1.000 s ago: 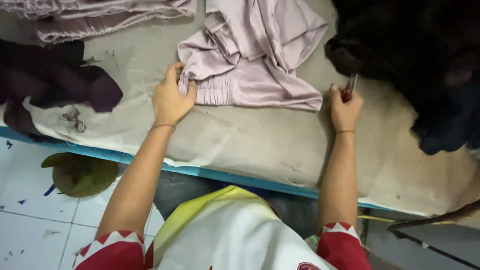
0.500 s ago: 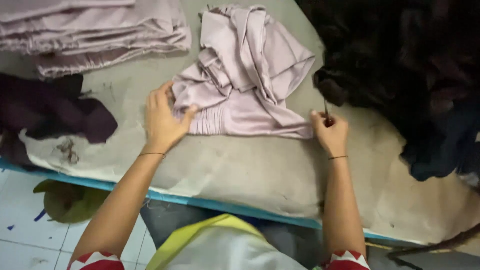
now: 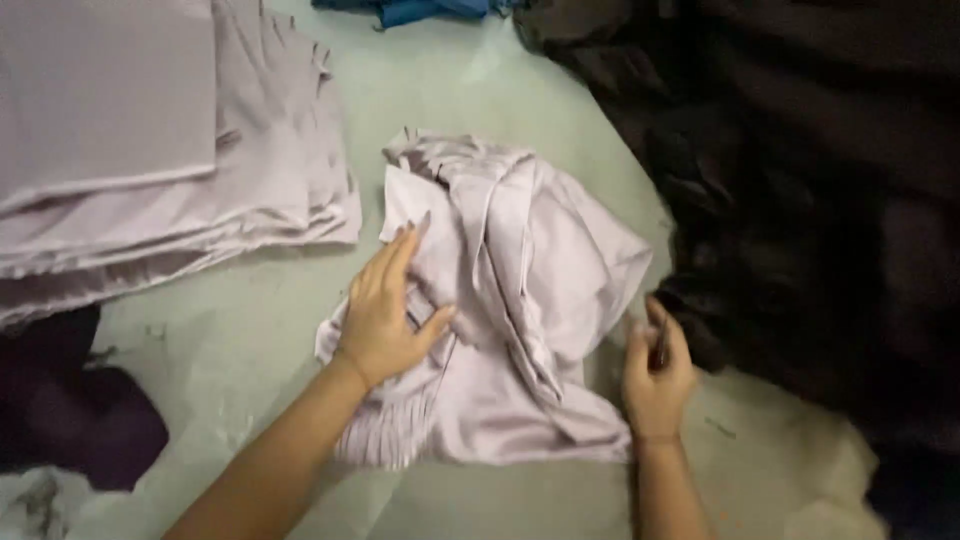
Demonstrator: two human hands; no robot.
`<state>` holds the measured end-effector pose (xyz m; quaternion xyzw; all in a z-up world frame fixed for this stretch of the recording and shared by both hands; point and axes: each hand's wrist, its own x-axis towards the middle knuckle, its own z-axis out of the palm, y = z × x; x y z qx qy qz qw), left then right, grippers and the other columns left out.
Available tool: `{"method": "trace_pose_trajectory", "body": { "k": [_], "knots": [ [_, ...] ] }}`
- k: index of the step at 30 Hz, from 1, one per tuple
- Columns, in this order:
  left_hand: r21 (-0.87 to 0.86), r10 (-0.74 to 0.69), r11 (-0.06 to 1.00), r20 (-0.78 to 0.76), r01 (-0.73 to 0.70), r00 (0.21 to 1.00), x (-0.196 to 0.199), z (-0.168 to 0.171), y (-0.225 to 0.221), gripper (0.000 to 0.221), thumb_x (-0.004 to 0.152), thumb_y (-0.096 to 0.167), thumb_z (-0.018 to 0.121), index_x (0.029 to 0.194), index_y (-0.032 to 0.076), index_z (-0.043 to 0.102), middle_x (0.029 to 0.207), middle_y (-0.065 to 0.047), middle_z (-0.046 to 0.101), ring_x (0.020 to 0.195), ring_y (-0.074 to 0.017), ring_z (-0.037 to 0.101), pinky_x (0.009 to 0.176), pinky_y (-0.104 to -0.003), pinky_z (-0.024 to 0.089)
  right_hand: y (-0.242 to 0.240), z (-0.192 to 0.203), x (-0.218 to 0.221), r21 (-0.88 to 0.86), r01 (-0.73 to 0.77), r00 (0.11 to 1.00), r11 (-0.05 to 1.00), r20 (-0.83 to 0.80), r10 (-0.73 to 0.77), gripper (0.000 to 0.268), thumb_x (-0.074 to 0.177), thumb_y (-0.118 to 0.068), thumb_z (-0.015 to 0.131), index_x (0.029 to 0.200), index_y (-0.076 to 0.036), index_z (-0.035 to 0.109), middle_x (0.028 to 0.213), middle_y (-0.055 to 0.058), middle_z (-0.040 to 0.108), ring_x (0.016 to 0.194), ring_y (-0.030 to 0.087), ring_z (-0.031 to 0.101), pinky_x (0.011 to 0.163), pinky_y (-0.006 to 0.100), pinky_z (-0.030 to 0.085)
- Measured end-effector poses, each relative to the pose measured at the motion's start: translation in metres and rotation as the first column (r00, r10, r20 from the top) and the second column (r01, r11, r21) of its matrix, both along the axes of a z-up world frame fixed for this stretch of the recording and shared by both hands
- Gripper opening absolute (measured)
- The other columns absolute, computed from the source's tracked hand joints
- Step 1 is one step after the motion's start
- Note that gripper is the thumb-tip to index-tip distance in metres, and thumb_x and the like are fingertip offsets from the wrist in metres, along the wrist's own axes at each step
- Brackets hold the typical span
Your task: Trimming loose threads from finished garments using thread snips and folding them on a workbench.
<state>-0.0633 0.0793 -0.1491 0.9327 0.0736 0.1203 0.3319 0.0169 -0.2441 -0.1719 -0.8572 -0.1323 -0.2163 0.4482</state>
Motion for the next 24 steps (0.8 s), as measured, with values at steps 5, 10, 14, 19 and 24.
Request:
{"method": "trace_pose_trajectory", "body": {
  "k": [5,10,14,19,24],
  "knots": [
    [0.041,-0.031,0.999,0.053,0.029,0.998,-0.006,-0.012,0.005,0.095,0.09,0.057,0.062,0.158,0.003,0.025,0.165,-0.019,0.035,0.148,-0.0386,0.038,0.119,-0.061,0.03,-0.009,0.005,-0.015,0.03,0.031,0.945,0.999,-0.326,-0.02,0.035,0.106,-0.02,0.052,0.135,-0.005,0.064,0.127,0.0,0.07,0.056,0.002,0.032,0.053,0.02,0.03],
    [0.009,-0.04,0.999,0.172,0.039,0.984,-0.004,-0.023,0.011,0.094,0.087,0.043,0.073,0.156,-0.001,0.027,0.16,-0.025,0.04,0.144,-0.0441,0.044,0.118,-0.059,0.034,-0.011,-0.004,-0.016,0.081,0.013,0.946,0.997,-0.324,0.014,0.028,0.108,-0.016,0.052,0.127,-0.004,0.068,0.125,0.008,0.07,0.102,0.012,0.06,0.089,0.024,0.046],
    [-0.127,0.003,0.992,-0.096,-0.015,0.995,-0.006,-0.007,0.006,0.096,0.086,0.041,0.073,0.158,0.003,0.021,0.162,-0.023,0.034,0.149,-0.0407,0.034,0.123,-0.059,0.021,-0.014,-0.002,-0.02,0.064,-0.012,0.962,0.998,-0.272,0.029,0.028,0.109,-0.02,0.052,0.121,-0.002,0.07,0.123,0.009,0.072,0.117,0.017,0.065,0.102,0.028,0.049],
    [-0.046,-0.032,0.998,0.109,0.037,0.994,-0.007,-0.023,0.008,0.087,0.087,0.041,0.067,0.159,0.009,0.03,0.16,-0.017,0.042,0.146,-0.0364,0.039,0.119,-0.055,0.029,-0.009,0.003,-0.011,0.08,-0.036,0.952,0.996,-0.3,0.059,0.028,0.108,-0.02,0.053,0.117,-0.003,0.072,0.114,0.006,0.074,0.1,0.01,0.063,0.088,0.025,0.047],
    [-0.162,-0.047,0.984,0.146,0.071,0.988,-0.012,-0.011,0.008,0.071,0.098,0.049,0.045,0.162,0.021,0.029,0.168,-0.013,0.032,0.154,-0.0345,0.029,0.121,-0.055,0.017,-0.01,-0.004,-0.012,0.063,-0.079,0.963,0.995,-0.254,0.093,0.024,0.105,-0.017,0.056,0.112,-0.003,0.074,0.101,0.005,0.074,0.091,0.013,0.062,0.083,0.027,0.049]
  ]
}}
